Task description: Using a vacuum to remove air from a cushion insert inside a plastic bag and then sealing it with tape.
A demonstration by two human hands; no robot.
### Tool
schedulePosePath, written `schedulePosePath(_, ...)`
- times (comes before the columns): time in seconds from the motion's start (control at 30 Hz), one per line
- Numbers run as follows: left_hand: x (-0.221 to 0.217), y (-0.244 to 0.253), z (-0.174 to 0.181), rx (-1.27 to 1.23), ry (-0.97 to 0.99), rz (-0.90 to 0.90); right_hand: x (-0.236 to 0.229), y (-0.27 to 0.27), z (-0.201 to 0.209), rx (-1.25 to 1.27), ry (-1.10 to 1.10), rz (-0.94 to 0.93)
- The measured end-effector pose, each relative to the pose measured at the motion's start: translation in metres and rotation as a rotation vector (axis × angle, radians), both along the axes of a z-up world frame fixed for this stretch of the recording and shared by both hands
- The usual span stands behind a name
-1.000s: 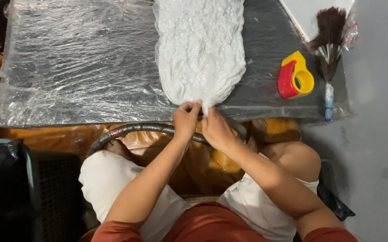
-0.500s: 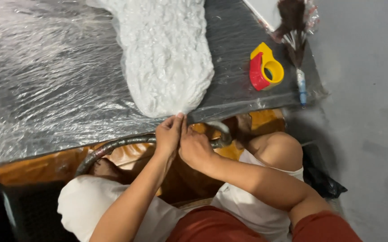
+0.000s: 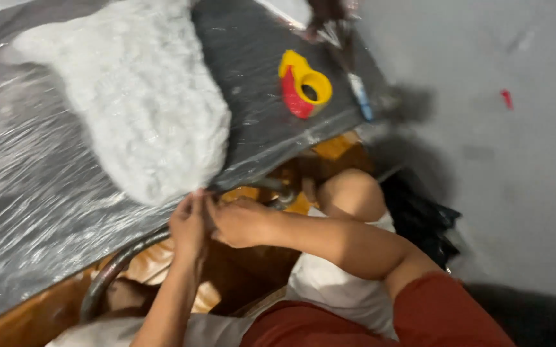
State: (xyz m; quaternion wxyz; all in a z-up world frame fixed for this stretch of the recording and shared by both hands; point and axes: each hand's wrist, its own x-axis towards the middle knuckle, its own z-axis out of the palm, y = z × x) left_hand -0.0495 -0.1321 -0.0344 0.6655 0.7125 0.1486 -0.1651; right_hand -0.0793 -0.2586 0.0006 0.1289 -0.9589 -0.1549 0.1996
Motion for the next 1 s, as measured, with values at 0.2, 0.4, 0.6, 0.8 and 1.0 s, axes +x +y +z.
schedulePosePath(0.2, 0.005, 0.012, -0.023, 0.022, -0.054, -0.057, 0.008, -0.049, 0.066, 0.265, 0.068, -0.05)
schedulePosePath(0.4, 0.016, 0.023, -0.034, -0.034, -0.08, -0.206, 0.02, -0.096, 0.089, 0.439, -0.376, -0.447)
schedulePosePath(0.6, 0.015, 0.025, -0.02, 0.097, -0.133, -0.282, 0.003, -0.147, 0.102, 0.759, -0.513, -0.648)
schedulePosePath(0.8, 0.016, 0.023, -0.026, -0.026, -0.105, -0.251, -0.055, -0.25, 0.116, 0.69, -0.992, -0.923)
schedulePosePath(1.0, 0.018, 0.02, -0.037, 0.021, -0.158, -0.276, -0.174, -0.451, 0.2, 0.345, -1.791, -0.836)
